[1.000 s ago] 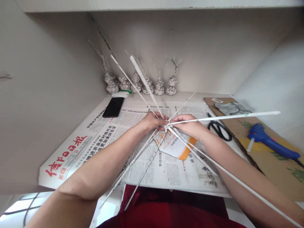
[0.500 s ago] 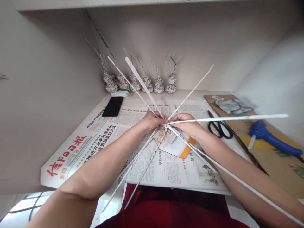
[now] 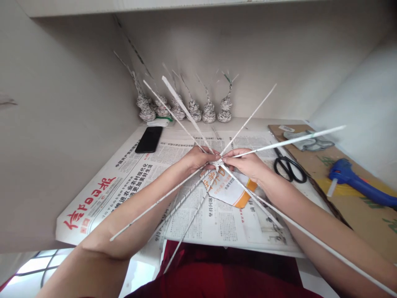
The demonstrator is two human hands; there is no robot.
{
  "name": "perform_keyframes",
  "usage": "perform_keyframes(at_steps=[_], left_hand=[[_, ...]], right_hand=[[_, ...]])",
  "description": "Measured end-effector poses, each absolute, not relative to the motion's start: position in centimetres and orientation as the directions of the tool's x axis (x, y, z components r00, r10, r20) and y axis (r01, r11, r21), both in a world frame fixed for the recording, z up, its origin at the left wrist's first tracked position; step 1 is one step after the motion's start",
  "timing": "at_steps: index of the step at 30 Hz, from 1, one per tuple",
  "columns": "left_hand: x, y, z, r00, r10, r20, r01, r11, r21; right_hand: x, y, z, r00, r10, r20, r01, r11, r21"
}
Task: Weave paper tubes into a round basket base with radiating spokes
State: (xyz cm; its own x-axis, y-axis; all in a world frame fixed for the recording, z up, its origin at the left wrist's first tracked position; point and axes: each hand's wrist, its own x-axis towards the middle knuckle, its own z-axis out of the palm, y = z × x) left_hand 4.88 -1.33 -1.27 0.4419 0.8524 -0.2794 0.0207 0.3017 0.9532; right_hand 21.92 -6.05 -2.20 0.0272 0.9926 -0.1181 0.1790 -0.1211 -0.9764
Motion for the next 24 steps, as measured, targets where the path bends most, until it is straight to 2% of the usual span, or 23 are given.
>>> perform_keyframes(at_steps=[6, 11, 15, 19, 22, 24], left_hand=[[4.7, -1.0, -1.6, 0.501, 0.801, -0.330, -0.010, 0.386, 0.923], [5.0, -1.2, -1.5, 0.447, 0.835, -0.321, 0.006, 0.356, 0.935], [5.0, -1.3, -1.2, 0.434, 0.843, -0.319, 0.031, 0.339, 0.940], [4.7, -1.1, -1.2, 0.435, 0.845, -0.310, 0.065, 0.314, 0.947], [4.3, -0.8, -1.1, 0.423, 0.851, -0.311, 0.118, 0.289, 0.950], [4.1, -0.6, -1.0, 0.411, 0.855, -0.315, 0.160, 0.273, 0.949]], right_hand=[[21.9, -6.0, -2.1, 0.019, 0.994, -0.106, 0.220, -0.107, -0.970], [22.1, -6.0, -2.3, 0.021, 0.998, -0.067, 0.300, -0.071, -0.951], [23.2, -5.9, -1.7, -0.111, 0.992, -0.062, 0.388, -0.015, -0.922], [25.3, -6.0, 0.1, -0.187, 0.980, -0.065, 0.597, 0.061, -0.800], [27.3, -5.9, 1.3, -0.158, 0.983, -0.088, 0.746, 0.061, -0.664], [28.9, -5.7, 1.7, -0.118, 0.992, -0.054, 0.818, 0.066, -0.572]])
